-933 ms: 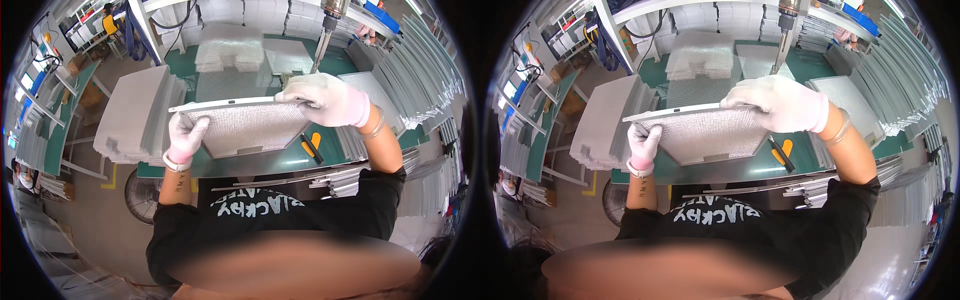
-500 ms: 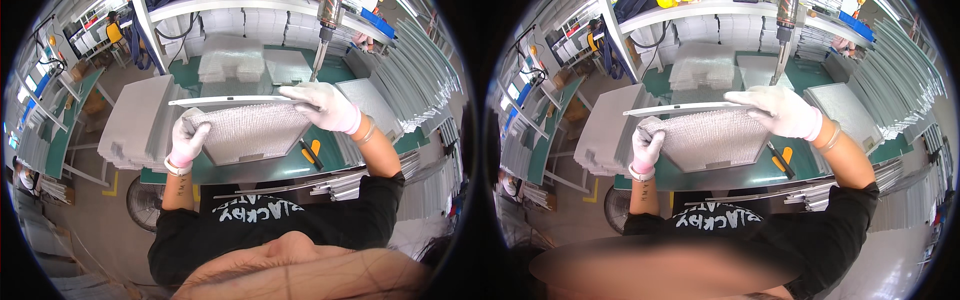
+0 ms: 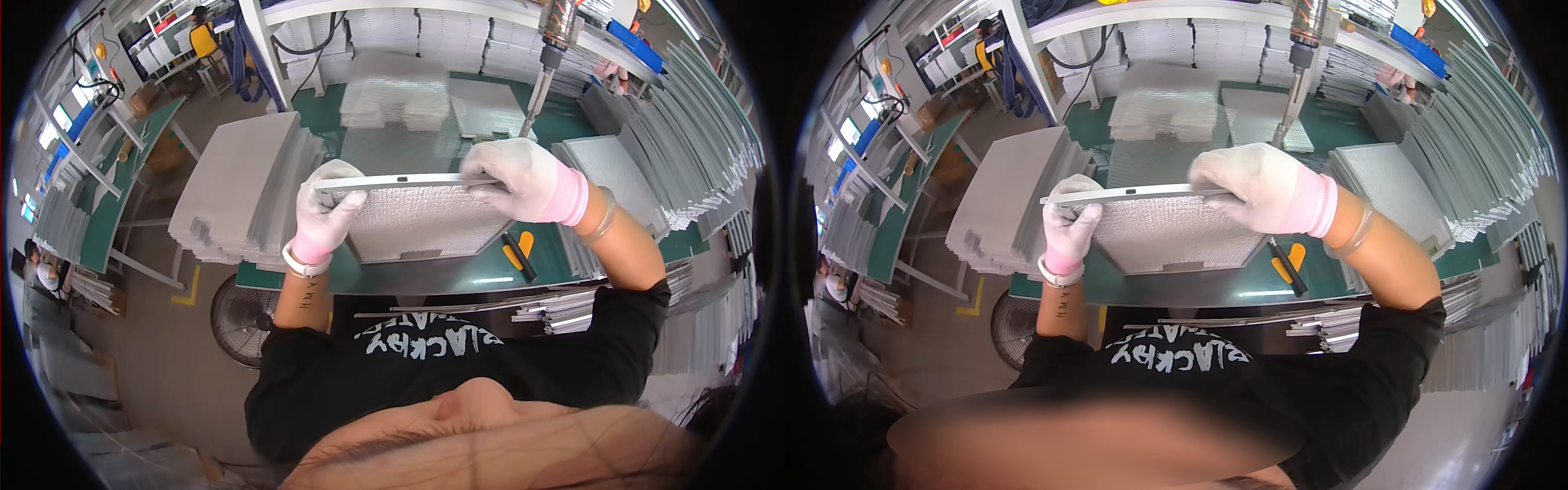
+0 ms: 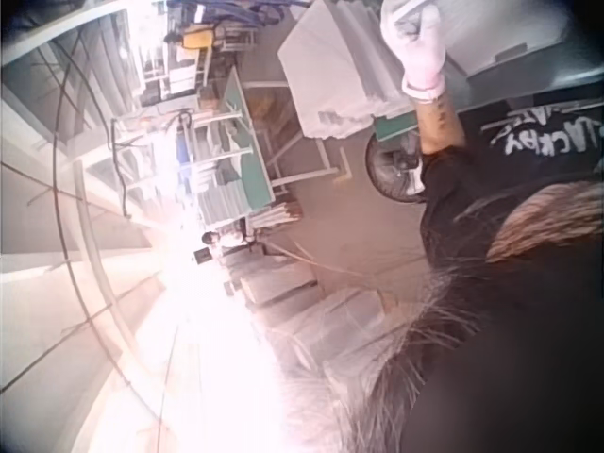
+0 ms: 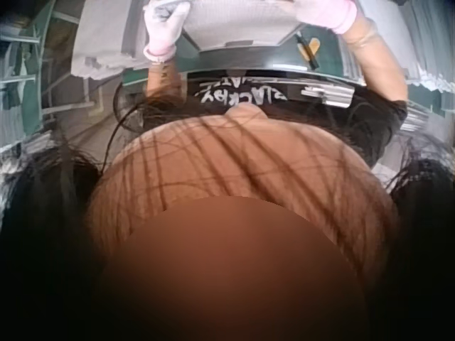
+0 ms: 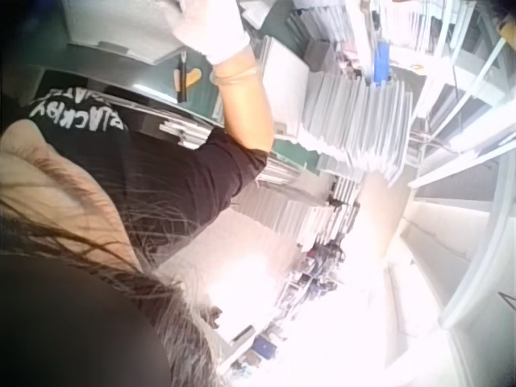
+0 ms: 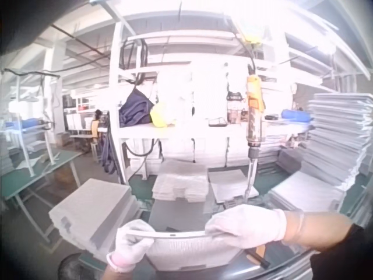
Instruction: Assembling metallic mesh filters by attaching frames and small metal components using a hammer and scraper.
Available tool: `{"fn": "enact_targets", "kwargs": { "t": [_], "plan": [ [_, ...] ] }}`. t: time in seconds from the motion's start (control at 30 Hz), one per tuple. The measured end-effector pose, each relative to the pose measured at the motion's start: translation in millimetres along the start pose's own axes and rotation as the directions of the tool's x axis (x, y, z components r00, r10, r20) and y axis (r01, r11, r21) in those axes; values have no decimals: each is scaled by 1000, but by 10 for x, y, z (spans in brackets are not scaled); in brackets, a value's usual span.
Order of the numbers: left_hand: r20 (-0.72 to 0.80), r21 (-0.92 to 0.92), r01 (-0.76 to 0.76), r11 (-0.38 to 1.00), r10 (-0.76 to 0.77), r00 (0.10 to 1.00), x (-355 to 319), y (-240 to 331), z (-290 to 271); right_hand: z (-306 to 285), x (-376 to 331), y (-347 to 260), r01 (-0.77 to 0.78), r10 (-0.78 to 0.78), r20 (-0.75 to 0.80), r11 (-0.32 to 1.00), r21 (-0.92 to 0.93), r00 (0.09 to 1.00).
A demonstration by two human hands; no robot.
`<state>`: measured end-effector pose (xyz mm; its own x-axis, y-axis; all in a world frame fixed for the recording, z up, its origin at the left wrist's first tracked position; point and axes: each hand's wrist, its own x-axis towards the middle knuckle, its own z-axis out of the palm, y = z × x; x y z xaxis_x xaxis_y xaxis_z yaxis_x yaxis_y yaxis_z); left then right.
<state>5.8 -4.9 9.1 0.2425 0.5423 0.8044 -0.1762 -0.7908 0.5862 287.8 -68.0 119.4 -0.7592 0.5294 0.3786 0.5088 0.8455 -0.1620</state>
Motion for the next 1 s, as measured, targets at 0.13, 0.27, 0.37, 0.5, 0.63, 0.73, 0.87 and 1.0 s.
{"fn": "enact_targets", "kwargs": {
  "t": [0.13, 0.27, 0.37, 0.5, 0.63, 0.73, 0.87, 1.0],
  "plan": [
    [-135, 14, -68, 998, 70, 988, -76, -31, 38, -71, 154, -27, 69, -71, 60, 997, 30, 996],
    [-234, -13, -58, 998, 54, 971, -145, -17, 101, -36, 319, -35, 67, -81, 90, 987, 148, 993],
    [-351, 83, -16, 996, 45, 935, -156, -45, 175, 98, 366, 81, 130, -134, 17, 982, 134, 991],
    [-512, -5, -81, 997, 67, 856, -162, -76, 255, 70, 388, 0, 45, -45, 1, 992, 121, 999],
    [-530, 125, -160, 979, 202, 824, -116, -160, 247, -8, 385, -69, -28, 23, 109, 999, 43, 994],
    [-539, 328, -101, 939, 274, 796, -170, -300, 251, 17, 391, -65, -62, 58, 97, 997, 43, 994],
    [-552, 405, -4, 915, 248, 796, -145, -321, 300, 64, 403, 8, -33, 30, 31, 996, 79, 999],
    [-469, 552, -44, 833, 354, 809, -87, -340, 242, 82, 424, 27, -61, 59, 28, 995, 79, 998]
  ]
}}
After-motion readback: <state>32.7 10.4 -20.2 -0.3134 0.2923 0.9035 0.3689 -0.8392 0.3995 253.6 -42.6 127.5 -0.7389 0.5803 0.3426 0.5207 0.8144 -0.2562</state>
